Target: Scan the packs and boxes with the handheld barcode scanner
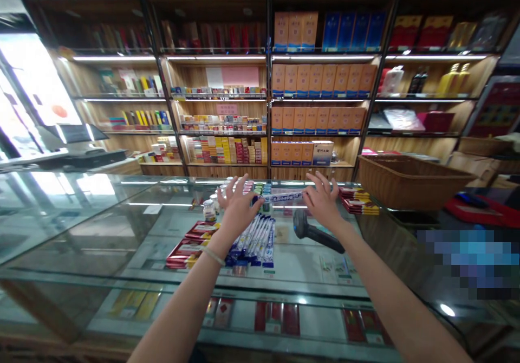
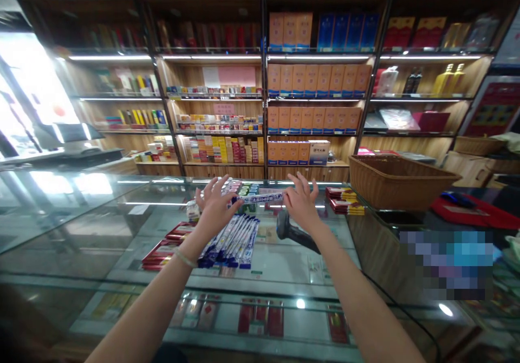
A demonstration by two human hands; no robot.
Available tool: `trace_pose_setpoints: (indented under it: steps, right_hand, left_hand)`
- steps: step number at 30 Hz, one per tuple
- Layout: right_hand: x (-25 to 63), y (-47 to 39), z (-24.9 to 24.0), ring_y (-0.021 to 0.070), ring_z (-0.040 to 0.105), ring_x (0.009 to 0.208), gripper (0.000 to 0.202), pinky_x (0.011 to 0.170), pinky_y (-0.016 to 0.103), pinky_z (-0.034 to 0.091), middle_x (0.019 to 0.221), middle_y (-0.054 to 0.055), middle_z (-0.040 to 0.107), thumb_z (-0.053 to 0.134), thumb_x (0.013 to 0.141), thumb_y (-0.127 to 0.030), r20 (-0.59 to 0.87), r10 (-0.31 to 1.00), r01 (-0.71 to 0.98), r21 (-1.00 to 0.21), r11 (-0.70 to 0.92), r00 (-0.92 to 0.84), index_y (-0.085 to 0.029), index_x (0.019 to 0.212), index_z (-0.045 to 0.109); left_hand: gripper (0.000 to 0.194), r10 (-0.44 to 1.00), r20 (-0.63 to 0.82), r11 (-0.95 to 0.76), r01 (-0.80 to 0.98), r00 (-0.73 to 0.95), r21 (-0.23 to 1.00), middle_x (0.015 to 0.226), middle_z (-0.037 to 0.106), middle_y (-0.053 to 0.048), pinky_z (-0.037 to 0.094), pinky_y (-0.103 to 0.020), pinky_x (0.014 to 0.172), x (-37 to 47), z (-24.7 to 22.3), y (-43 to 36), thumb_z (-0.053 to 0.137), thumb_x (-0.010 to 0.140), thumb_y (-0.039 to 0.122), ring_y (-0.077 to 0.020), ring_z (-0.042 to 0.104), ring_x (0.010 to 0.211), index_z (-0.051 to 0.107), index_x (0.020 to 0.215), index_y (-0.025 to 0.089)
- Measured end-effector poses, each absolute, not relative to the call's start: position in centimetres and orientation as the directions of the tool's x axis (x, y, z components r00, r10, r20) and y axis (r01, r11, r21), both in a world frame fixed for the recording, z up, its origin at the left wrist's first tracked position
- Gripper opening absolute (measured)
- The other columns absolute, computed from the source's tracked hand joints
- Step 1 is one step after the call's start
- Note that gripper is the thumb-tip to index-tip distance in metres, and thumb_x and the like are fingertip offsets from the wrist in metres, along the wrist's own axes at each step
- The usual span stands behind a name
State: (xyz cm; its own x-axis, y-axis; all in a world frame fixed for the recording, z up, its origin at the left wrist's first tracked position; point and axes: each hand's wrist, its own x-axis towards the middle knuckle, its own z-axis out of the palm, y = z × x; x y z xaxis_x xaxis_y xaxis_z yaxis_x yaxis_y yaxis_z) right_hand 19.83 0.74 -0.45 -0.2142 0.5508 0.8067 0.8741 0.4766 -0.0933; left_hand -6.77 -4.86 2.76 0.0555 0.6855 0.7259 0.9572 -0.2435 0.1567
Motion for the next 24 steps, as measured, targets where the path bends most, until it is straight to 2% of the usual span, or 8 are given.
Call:
trace_pose_setpoints:
  steps: [3, 7, 16, 24]
  right_hand:
    - [21.0, 1.1, -0.5, 0.0286, 0.032, 0.15, 0.027, 0.121, 0.064, 0.013, 0.154, 0.007, 0.053, 0.042, 0.102, -0.03, 0.805, 0.567, 0.874, -0.136, 0.466, -0.176, -0.024, 0.094, 0.067]
    - [22.3, 2.0, -0.9, 0.0288, 0.032, 0.149, 0.028, 0.12, 0.064, 0.014, 0.152, 0.008, 0.053, 0.04, 0.103, -0.03, 0.82, 0.56, 0.876, -0.176, 0.449, -0.122, -0.024, 0.092, 0.066]
    - [24.6, 4.2, -2.2, 0.0287, 0.034, 0.147, 0.029, 0.118, 0.063, 0.018, 0.149, 0.009, 0.054, 0.041, 0.102, -0.031, 0.851, 0.518, 0.9, -0.156, 0.406, -0.086, -0.023, 0.092, 0.066]
    - [25.1, 4.3, -4.1, 0.0316, 0.035, 0.145, 0.027, 0.116, 0.061, 0.019, 0.149, 0.011, 0.054, 0.043, 0.102, -0.035, 0.841, 0.534, 0.907, -0.156, 0.39, -0.085, -0.024, 0.097, 0.068]
  left_hand:
    - [0.021, 0.694, 0.718, -0.258, 0.949, 0.053, 0.179, 0.161, 0.045, -0.01, 0.009, -0.076, 0.121, -5.5, 2.7, -3.3, 0.067, 0.09, 0.043, -0.04, 0.029, 0.153, 0.078, 0.094, 0.025]
    - [0.021, 0.683, 0.729, -0.283, 0.934, 0.036, 0.22, 0.161, 0.045, -0.011, 0.011, -0.076, 0.121, -3.8, 2.6, -1.3, 0.066, 0.091, 0.043, -0.0398, 0.031, 0.151, 0.078, 0.093, 0.025]
    - [0.022, 0.635, 0.773, -0.336, 0.904, 0.01, 0.265, 0.163, 0.042, -0.012, 0.014, -0.077, 0.12, -1.1, 1.0, 1.9, 0.066, 0.09, 0.041, -0.0406, 0.033, 0.15, 0.077, 0.09, 0.023]
    - [0.02, 0.697, 0.717, -0.298, 0.914, 0.012, 0.274, 0.16, 0.048, -0.01, 0.018, -0.078, 0.117, -0.6, -1.0, 2.0, 0.069, 0.089, 0.043, -0.0405, 0.035, 0.148, 0.078, 0.089, 0.026]
